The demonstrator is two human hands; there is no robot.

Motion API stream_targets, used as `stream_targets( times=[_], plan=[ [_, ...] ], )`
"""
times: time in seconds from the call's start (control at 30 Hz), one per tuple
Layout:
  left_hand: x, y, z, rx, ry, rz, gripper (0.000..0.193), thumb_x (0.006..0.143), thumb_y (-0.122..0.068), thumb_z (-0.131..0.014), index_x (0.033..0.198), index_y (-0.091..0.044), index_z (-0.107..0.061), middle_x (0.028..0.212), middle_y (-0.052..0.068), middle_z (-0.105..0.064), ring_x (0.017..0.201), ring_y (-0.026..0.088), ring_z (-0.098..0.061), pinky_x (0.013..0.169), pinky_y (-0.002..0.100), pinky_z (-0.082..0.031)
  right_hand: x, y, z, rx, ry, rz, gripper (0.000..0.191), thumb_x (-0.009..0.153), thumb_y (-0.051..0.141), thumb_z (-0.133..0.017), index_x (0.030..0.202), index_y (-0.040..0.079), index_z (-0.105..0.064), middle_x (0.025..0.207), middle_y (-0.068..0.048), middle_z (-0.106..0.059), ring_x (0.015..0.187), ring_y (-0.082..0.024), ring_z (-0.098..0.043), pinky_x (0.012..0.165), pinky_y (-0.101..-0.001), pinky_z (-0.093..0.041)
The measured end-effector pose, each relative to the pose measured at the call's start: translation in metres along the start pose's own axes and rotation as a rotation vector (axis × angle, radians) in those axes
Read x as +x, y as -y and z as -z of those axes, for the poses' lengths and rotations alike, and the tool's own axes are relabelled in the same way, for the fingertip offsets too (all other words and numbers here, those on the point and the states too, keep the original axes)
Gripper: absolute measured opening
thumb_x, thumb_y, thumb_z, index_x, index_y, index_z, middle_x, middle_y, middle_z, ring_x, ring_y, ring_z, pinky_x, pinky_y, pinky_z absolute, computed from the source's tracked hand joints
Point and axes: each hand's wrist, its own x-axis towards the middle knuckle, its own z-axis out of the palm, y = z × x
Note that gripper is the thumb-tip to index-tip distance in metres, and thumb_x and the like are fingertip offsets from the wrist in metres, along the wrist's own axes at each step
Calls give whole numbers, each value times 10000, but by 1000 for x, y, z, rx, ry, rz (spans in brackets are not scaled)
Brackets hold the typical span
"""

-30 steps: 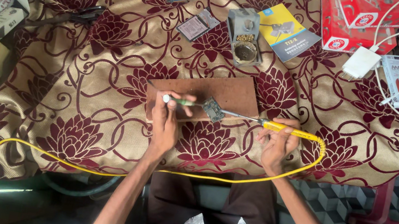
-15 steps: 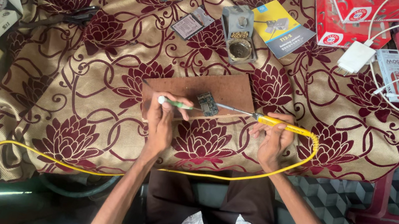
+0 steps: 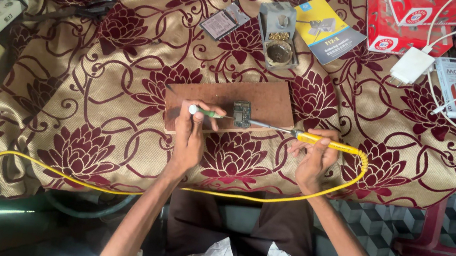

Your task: The person solders a small electronic component mounted on a wooden board using a soldering iron and solder wire. They repeatedly apply heat and solder to the component's joints while holding the board steady with the other hand.

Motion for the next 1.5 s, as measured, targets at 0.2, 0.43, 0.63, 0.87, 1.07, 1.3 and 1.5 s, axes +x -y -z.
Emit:
stream_targets(
  times=[0.2,0.43,0.63,0.87,1.07,1.3,1.5],
  plan=[
    [1,-7,-1,127,-43,-37,256,1167,-255,-362,1156,-26,-478,1006,125,-746,759,124,-600,689,271,-478,1,2,-2,-8,-1,-12,344,1161,357,-376,1136,25,-463,793,-127,-613,613,-172,-630,551,-265,-490],
    [0,-9,-5,110,-28,-40,250,1168,-229,-348,1140,-19,-480,993,106,-732,663,82,-527,606,253,-445,2,3,-4,-39,-37,-34,363,1155,378,-387,1127,28,-481,779,-107,-611,614,-158,-626,552,-256,-496],
    [0,-9,-9,77,-35,-24,197,1147,-169,-345,1114,-13,-461,963,97,-717,560,53,-413,512,230,-363,4,4,-5,-80,-39,-1,368,1146,379,-389,1110,26,-488,754,-103,-600,583,-157,-621,509,-261,-493],
    [2,-12,-7,165,-39,-33,155,1134,-128,-358,1115,-3,-447,951,92,-719,553,48,-425,500,228,-358,2,0,-3,28,-126,-8,374,1149,397,-384,1123,30,-450,777,-122,-591,570,-176,-618,509,-273,-477],
    [-3,-10,-6,35,-56,1,144,1144,-119,-364,1143,0,-444,999,101,-706,602,49,-403,536,230,-351,1,-2,-2,74,-114,-28,363,1164,375,-388,1161,18,-452,810,-123,-585,578,-177,-600,521,-274,-464],
    [-3,-7,-4,81,-67,22,183,1136,-106,-340,1174,8,-478,988,92,-716,595,30,-398,521,210,-345,1,-5,-1,29,-61,-11,334,1160,334,-412,1168,4,-459,807,-143,-621,594,-194,-635,522,-280,-492],
    [-4,-9,-2,78,-49,18,231,1143,-166,-349,1192,17,-483,986,92,-713,598,39,-390,530,219,-336,-3,-5,-2,7,-10,13,362,1160,341,-408,1179,-17,-462,838,-161,-638,617,-200,-641,552,-293,-513]
  ],
)
